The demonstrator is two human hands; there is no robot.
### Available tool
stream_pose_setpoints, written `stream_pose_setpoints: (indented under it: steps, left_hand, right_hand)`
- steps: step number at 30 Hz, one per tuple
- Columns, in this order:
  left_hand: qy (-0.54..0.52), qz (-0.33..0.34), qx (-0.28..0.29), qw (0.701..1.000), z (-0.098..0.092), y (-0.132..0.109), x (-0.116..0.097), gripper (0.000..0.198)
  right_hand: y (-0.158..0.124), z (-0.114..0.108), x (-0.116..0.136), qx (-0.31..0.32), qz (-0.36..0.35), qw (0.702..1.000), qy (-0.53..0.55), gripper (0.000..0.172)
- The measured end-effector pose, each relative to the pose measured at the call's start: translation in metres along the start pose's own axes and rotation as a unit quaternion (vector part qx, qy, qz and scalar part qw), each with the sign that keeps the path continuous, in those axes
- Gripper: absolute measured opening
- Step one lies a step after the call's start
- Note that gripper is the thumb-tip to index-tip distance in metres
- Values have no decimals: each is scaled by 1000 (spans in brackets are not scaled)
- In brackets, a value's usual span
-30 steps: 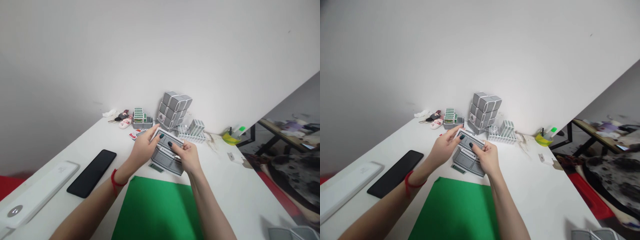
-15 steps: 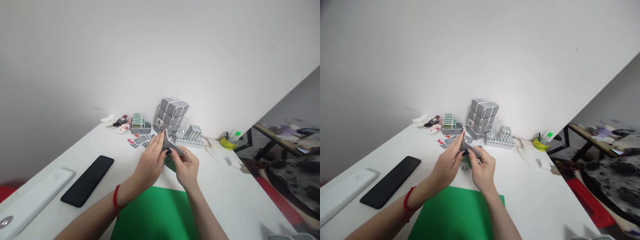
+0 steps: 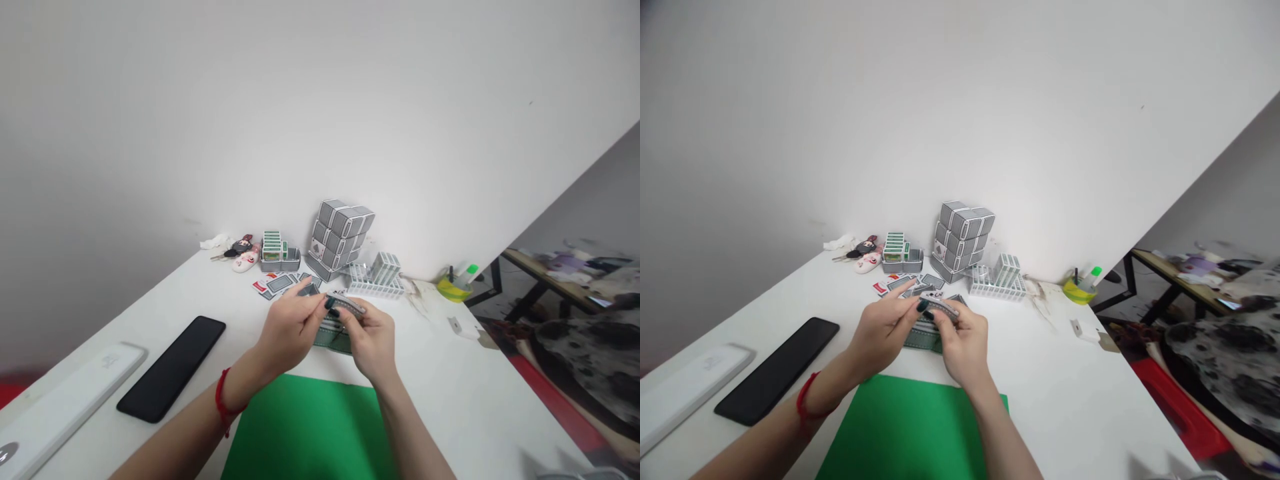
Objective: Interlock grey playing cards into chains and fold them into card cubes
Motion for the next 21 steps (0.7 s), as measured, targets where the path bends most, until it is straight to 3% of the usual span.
stream_pose_setpoints:
  steps: [3, 6, 8, 11, 14, 17, 21]
  left_hand:
    - [-20, -21, 18, 999, -3, 2, 0, 39]
    - [-139, -97, 64, 983, 2, 3, 17, 37]
    - [-265, -139, 92, 950, 8, 3, 31, 37]
    - [-432, -211, 107, 870, 18, -3, 54, 48]
    - [-525, -230, 114, 812, 22, -6, 64, 50]
    - [-566, -227, 145, 779, 27, -8, 61, 40]
    - [-577, -233, 178, 762, 33, -10, 57, 34]
  right_hand:
    - [4, 7, -10, 36, 33, 996, 78, 10]
    - [8, 14, -20, 68, 59, 981, 174, 14]
    - [10, 19, -26, 89, 73, 965, 234, 18]
    - [13, 23, -37, 115, 99, 946, 286, 21]
    - [14, 24, -45, 135, 122, 937, 297, 24]
    - [16, 22, -49, 147, 136, 938, 284, 28]
    - [17, 17, -50, 141, 134, 944, 268, 30]
Point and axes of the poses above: each hand's wrist, its own y-axis towards the middle knuckle, its own z-axis out of the palm, x = y × z, the point moved 10 cm from there along y, towards the middle knuckle, and after that the axes turned 13 degrees about x, right-handed, at the moved point
